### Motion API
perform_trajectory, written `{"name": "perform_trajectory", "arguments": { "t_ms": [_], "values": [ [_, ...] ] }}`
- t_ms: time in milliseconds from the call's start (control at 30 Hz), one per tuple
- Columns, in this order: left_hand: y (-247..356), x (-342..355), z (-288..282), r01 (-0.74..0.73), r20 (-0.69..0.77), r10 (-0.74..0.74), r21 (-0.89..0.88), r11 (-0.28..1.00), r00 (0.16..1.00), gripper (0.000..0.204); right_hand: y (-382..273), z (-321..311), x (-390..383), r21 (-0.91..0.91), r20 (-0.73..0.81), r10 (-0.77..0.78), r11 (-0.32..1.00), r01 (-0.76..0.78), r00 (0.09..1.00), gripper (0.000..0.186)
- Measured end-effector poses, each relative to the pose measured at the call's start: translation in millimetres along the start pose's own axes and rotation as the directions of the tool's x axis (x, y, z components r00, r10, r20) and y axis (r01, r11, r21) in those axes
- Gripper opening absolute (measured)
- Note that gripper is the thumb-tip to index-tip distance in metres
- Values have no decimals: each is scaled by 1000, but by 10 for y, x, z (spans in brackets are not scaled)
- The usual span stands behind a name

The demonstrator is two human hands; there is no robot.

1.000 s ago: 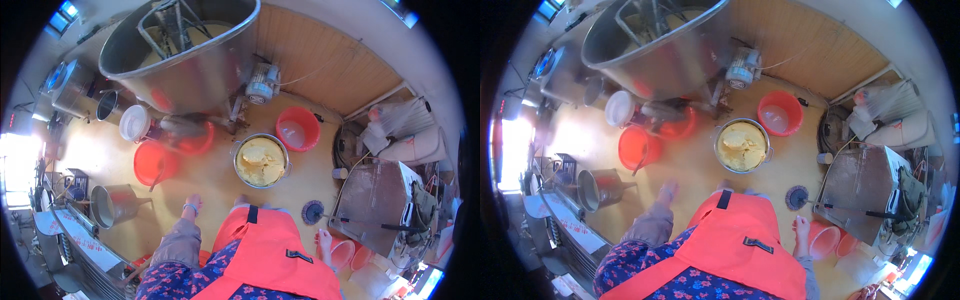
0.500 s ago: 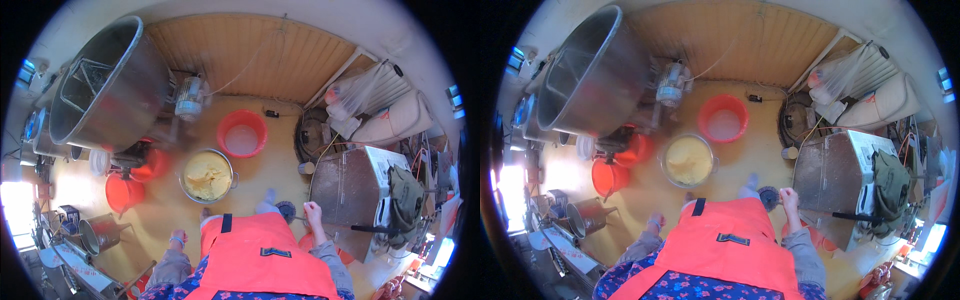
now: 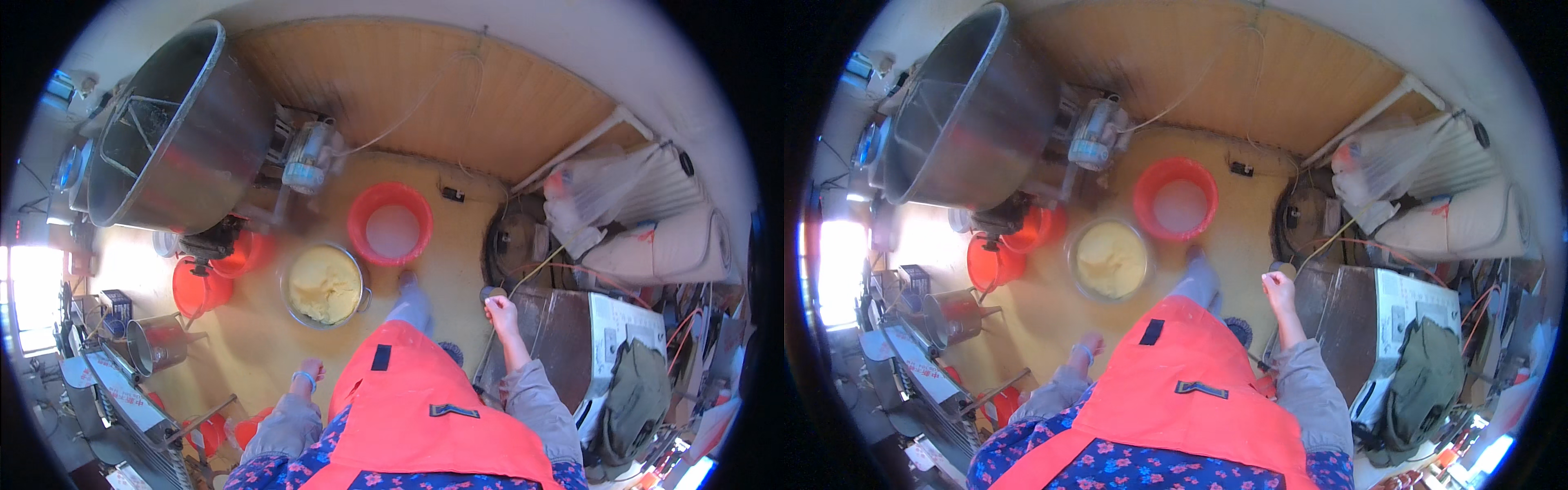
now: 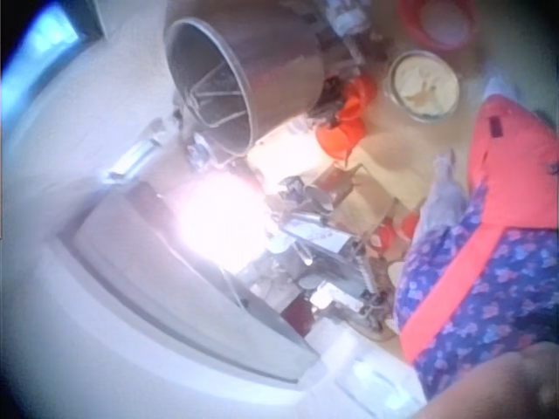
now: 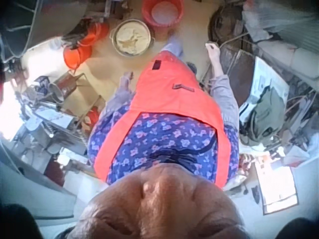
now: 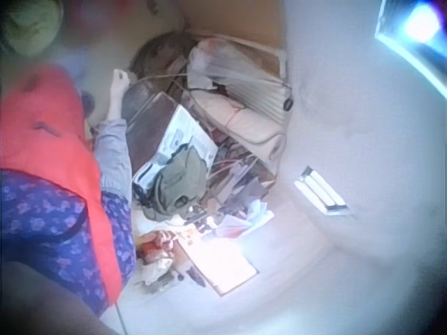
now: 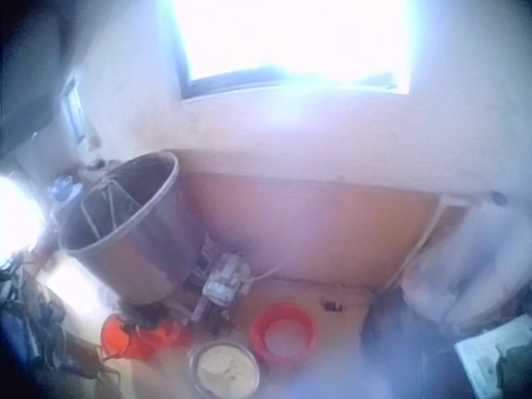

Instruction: The person operates a dough sheeter, then walks to a large industrial mixer and uses a ladle to scoop dough from the mixer into a red bucket. The person repeatedly scoops dough and transfers it between containers.

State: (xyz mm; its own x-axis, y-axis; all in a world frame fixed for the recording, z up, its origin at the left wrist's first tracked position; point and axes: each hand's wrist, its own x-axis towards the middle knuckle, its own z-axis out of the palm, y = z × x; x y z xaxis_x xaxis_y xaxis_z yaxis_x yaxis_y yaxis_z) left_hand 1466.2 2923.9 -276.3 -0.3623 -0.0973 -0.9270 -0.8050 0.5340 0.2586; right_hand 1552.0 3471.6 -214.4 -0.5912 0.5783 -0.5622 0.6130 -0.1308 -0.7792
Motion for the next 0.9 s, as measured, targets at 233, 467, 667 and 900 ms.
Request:
{"name": "perform_trajectory", "arguments": {
  "t_ms": [233, 467, 667, 900],
  "values": [
    [1357, 576, 761, 1, 53, 4, -96, 995, 999, 10, -491, -173, 509, -135, 63, 180, 976, -170, 982, 15],
    [2137, 1402, 1409, -88, 73, 122, -356, 930, 990, 11, -867, 256, 1589, -131, 202, 297, 953, -275, 933, 22],
    [2130, 2487, 1864, 159, 163, -67, -653, 740, 984, 24, -503, 1169, 3120, -196, 348, 375, 925, -324, 859, 29],
    [2321, 3286, 2302, 253, 182, -187, -830, 496, 965, 63, 578, 2308, 4712, -577, 225, 405, 788, -214, 886, 57]
  ]
}}
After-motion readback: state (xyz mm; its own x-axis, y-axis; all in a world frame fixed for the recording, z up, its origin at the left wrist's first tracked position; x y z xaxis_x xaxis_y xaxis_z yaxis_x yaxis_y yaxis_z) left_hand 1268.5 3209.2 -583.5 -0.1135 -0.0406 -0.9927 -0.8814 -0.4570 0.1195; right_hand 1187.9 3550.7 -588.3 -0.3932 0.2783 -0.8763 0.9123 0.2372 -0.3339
